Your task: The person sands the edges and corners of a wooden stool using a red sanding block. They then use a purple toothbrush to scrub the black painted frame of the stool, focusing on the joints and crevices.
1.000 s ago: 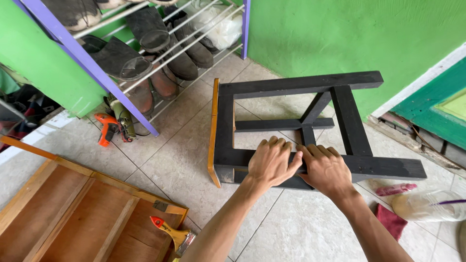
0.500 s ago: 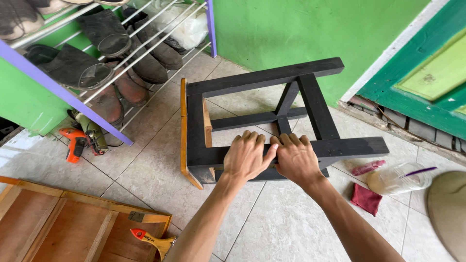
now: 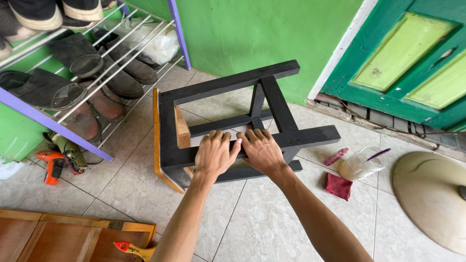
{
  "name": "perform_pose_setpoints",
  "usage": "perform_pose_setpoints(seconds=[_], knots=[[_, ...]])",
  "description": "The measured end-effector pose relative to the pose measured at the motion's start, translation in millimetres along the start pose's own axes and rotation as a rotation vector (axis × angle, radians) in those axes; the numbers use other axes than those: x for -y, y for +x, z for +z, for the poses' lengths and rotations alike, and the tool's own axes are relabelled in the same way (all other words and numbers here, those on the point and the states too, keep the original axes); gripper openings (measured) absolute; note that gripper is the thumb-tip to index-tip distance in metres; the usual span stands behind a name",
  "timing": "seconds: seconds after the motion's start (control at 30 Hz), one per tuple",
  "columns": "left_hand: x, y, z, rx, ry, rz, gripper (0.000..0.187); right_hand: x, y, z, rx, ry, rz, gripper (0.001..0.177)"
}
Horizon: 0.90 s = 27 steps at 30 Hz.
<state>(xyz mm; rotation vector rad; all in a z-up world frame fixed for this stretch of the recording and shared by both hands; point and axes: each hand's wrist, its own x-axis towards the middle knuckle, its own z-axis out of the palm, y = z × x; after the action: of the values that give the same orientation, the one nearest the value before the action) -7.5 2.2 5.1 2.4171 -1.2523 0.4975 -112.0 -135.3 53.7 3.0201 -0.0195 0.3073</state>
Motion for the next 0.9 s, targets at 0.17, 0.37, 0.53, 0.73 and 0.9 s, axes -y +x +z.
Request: perform_pose_setpoints(seconds=[0.17, 0.37, 0.53, 0.73, 0.9], knots=[[-8, 1, -7, 0.044, 0.100, -0.004, 0.050, -11, -24, -2, -0.056, 0.006, -0.018, 0.084], [-41, 13, -1, -0.071, 0.073, 0.192, 0.047, -42, -62, 4, -0.230, 0.019, -0.042, 0.087], [-98, 24, 23, -0.179, 0.024, 0.516, 0.047, -91, -116, 10, -0.311, 0.035, -0.029, 0.077], [-174, 21, 69, -0.064, -0.114, 0.780, 0.018, -138, -182, 3, -0.311, 0.074, 0.113, 0.081], [-221, 21, 120, 0.126, -0.151, 0.832, 0.013, -178, -225, 16, -0.396, 0.106, 0.234, 0.074]])
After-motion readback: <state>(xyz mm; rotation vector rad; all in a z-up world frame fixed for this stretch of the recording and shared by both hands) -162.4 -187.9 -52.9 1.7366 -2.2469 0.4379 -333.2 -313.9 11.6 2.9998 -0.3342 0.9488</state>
